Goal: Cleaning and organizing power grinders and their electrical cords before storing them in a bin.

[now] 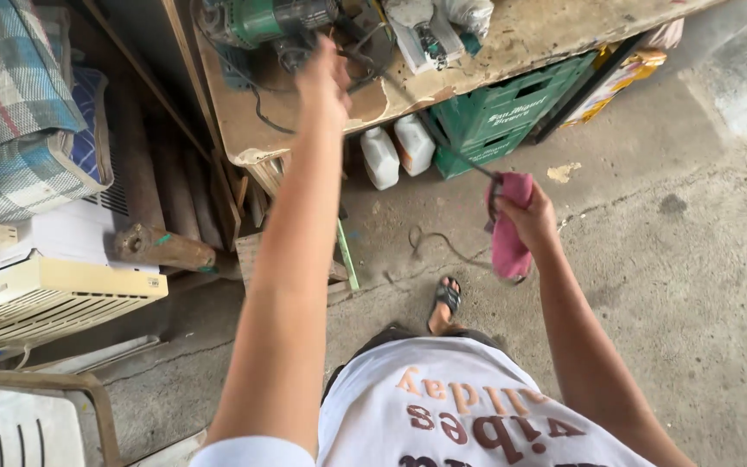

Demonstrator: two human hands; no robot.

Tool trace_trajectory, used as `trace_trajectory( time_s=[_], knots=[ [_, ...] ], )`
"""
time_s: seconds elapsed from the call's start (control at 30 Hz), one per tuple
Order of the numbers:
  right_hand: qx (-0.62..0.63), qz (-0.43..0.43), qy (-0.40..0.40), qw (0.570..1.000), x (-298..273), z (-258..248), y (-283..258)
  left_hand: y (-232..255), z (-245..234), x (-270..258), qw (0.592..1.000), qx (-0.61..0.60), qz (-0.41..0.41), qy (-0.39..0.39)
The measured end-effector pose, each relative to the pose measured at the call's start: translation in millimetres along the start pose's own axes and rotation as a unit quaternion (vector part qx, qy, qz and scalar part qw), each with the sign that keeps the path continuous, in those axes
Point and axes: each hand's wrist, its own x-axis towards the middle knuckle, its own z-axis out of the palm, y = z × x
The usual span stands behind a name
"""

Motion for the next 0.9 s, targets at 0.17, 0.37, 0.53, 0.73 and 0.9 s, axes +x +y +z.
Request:
trace_trajectory(
  time_s=[0.17, 0.37, 0.53, 0.73, 0.9],
  knots=[
    [0.036, -0.054, 0.006, 0.998, -1, 7, -57, -93, 35, -177, 0.979, 0.149, -0.099, -0.095],
    [0.017, -0.215, -0.024, 0.976, -3, 16, -99, -167, 57, -205, 0.979, 0.145, 0.109, -0.090],
    [0.051, -0.256, -0.053, 0.964, -6, -7, -89, -134, 94, -217, 0.976, -0.025, 0.198, -0.083],
    [-0.098, -0.135, -0.096, 0.981, 5, -55, -8, -43, 81, -183, 0.987, 0.093, 0.105, 0.084],
    [-0.194, -0.142, -0.055, 0.969, 21, -84, 93, 38, 29, -178, 0.980, 0.056, 0.145, 0.127]
  ],
)
